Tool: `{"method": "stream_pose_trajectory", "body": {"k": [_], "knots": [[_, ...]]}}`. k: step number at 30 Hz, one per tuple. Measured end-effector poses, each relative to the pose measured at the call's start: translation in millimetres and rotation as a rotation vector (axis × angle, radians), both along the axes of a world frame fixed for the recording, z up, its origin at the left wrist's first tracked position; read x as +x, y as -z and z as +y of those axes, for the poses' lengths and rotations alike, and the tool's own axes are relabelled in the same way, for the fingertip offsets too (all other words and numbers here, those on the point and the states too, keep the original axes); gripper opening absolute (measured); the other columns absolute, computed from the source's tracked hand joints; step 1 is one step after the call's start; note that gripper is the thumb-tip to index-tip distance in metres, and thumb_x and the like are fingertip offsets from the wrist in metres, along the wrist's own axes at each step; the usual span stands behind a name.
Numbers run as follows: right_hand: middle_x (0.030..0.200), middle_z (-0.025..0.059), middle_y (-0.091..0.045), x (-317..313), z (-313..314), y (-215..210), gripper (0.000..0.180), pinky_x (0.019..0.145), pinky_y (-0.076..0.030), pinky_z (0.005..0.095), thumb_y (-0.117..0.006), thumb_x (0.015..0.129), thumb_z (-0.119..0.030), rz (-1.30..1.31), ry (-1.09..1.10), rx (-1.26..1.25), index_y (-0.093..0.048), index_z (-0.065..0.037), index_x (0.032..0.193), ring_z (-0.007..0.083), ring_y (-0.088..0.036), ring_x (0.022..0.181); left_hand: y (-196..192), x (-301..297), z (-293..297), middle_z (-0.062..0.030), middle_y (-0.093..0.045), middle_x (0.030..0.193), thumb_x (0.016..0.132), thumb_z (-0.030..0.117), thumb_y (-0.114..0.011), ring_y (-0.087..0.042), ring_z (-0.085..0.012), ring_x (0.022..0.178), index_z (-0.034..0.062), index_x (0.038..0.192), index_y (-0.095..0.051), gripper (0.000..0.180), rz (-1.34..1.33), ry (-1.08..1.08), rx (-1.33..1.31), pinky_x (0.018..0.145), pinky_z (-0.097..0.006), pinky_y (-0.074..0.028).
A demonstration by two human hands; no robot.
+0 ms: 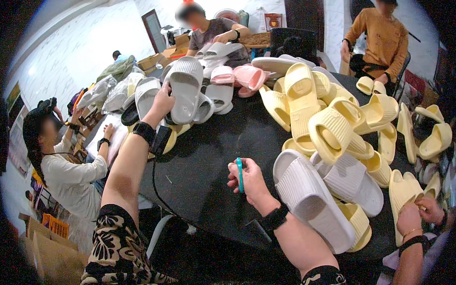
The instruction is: Trim excess material from rubber slippers using scissors in a manufacturing setting.
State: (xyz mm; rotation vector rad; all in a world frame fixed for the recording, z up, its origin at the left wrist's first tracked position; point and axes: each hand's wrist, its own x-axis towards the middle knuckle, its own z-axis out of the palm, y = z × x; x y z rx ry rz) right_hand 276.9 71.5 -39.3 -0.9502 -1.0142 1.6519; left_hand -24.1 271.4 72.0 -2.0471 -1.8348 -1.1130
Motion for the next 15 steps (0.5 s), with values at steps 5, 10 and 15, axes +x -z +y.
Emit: {"method": "stream_pose_trajectory", "body": {"k": [5,10,15], "knots": [[0.075,0.0050,-0.057,0.5,0.2,1.1,0.039,0.044,-0.044,0.0226,-0.064,0.086,-0.028,0.011,0.016,-0.003,-0.048,-0.001,0.110,0.0113,-0.058,0.058,-0.9,15.5,-16.1,-0.0278,-0.062,0.082,0.075,0.014,-0.055,-0.061,-0.0427,0.083,-0.0068,0.094,-0.063,0.030,0.012,0.107,-0.161,0.074,-0.042,-0.049],[0.074,0.0045,-0.058,6.1,-0.8,-4.2,0.030,0.046,-0.045,0.0249,-0.062,0.086,-0.023,0.139,0.193,0.069,-0.050,-0.005,0.107,0.0128,-0.058,0.057,-42.5,54.9,-71.7,-0.0007,-0.055,0.065,0.080,0.024,-0.066,-0.050,-0.0079,0.051,-0.0023,0.088,-0.065,0.027,-0.318,0.297,-0.500,0.046,-0.023,-0.042],[0.076,0.0054,-0.057,5.2,-2.0,-9.3,0.034,0.047,-0.045,0.0247,-0.062,0.086,-0.021,0.220,0.295,0.185,-0.047,-0.004,0.112,0.0125,-0.057,0.060,-63.6,57.3,-99.7,0.0019,-0.053,0.064,0.083,0.019,-0.064,-0.048,-0.0060,0.047,0.0002,0.091,-0.063,0.020,-0.516,0.384,-0.509,0.044,-0.021,-0.043]]}}
